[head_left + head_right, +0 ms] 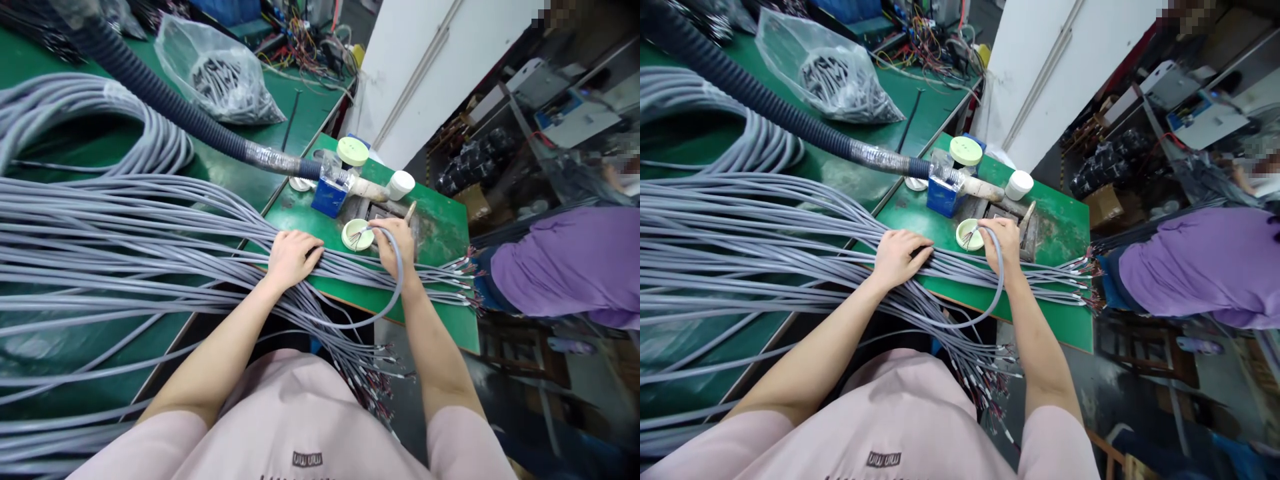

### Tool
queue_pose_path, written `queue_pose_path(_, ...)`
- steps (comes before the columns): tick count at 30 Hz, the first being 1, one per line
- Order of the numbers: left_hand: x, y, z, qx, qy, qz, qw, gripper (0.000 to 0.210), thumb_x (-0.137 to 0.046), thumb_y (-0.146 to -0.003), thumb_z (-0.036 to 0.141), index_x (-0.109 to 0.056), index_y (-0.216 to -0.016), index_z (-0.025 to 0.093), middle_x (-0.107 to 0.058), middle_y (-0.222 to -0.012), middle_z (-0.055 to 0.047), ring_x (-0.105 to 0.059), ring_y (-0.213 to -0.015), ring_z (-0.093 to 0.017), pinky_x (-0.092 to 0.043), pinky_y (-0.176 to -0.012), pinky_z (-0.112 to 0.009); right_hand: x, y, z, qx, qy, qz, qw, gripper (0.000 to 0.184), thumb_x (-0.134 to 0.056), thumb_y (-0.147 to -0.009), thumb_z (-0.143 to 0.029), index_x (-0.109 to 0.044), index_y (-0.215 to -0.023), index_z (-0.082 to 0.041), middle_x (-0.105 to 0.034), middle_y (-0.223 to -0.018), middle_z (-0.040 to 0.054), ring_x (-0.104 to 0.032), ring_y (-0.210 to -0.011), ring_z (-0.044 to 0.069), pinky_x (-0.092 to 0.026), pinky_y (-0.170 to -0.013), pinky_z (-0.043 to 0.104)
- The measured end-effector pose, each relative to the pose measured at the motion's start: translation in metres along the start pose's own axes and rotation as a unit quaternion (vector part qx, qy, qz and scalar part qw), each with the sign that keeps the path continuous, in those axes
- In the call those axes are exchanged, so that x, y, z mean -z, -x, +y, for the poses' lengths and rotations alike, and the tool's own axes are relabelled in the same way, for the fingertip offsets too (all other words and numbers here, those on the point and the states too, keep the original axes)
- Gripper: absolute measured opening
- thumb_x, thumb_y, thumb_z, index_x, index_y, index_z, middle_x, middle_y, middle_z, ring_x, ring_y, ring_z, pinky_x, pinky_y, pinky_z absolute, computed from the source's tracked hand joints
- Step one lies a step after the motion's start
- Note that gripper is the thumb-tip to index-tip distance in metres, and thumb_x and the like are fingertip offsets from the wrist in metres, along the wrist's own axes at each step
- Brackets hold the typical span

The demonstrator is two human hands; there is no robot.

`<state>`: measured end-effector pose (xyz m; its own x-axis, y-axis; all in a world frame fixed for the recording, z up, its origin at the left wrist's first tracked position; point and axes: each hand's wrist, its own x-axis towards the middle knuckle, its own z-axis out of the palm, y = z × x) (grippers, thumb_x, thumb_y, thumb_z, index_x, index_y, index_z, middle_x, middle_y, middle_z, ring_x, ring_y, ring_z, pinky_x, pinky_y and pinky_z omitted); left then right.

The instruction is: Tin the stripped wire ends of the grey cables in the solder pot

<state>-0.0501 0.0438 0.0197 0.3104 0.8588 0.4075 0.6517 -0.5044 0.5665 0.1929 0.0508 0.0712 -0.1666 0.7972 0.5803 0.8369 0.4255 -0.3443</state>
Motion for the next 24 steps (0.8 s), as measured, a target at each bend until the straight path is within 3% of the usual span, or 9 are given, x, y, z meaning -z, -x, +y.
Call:
queue_pose_path(13,0.002,-0.002,-0.001,0.012,-0.002,0.000,1.000,0.026,-0.050,-0.092,0.038,-0.071,-0.095,0.022,-0.074,-0.098,-0.004,-0.063,-0.094,-0.021,-0.036,-0.088,-0.037,-0.003,-0.004,-0.001,0.049,0.059,-0.009,0.997,0.021,-0.053,-0.092,-0.033,-0.070,-0.099,-0.023,-0.067,-0.094,0.0063,-0.062,-0.094,0.021,-0.044,-0.091,0.040)
queue_pose_path(19,0.010,-0.006,-0.002,0.035,0.063,-0.037,0.997,0.025,-0.053,-0.089,0.038,-0.071,-0.095,0.022,-0.075,-0.100,-0.003,-0.065,-0.096,-0.020,-0.036,-0.092,-0.036,0.019,-0.008,0.004,0.027,0.074,0.058,0.995,0.024,-0.049,-0.094,-0.036,-0.068,-0.101,-0.025,-0.067,-0.098,0.0059,-0.060,-0.097,0.022,-0.044,-0.090,0.039)
queue_pose_path(24,0.016,-0.009,-0.006,0.046,0.113,-0.073,0.990,0.026,-0.055,-0.087,0.040,-0.070,-0.098,0.022,-0.074,-0.103,-0.002,-0.065,-0.099,-0.020,-0.032,-0.100,-0.037,0.037,-0.018,0.028,-0.010,0.098,0.088,0.991,0.023,-0.048,-0.094,-0.036,-0.068,-0.101,-0.025,-0.067,-0.097,0.0059,-0.060,-0.099,0.022,-0.044,-0.093,0.039)
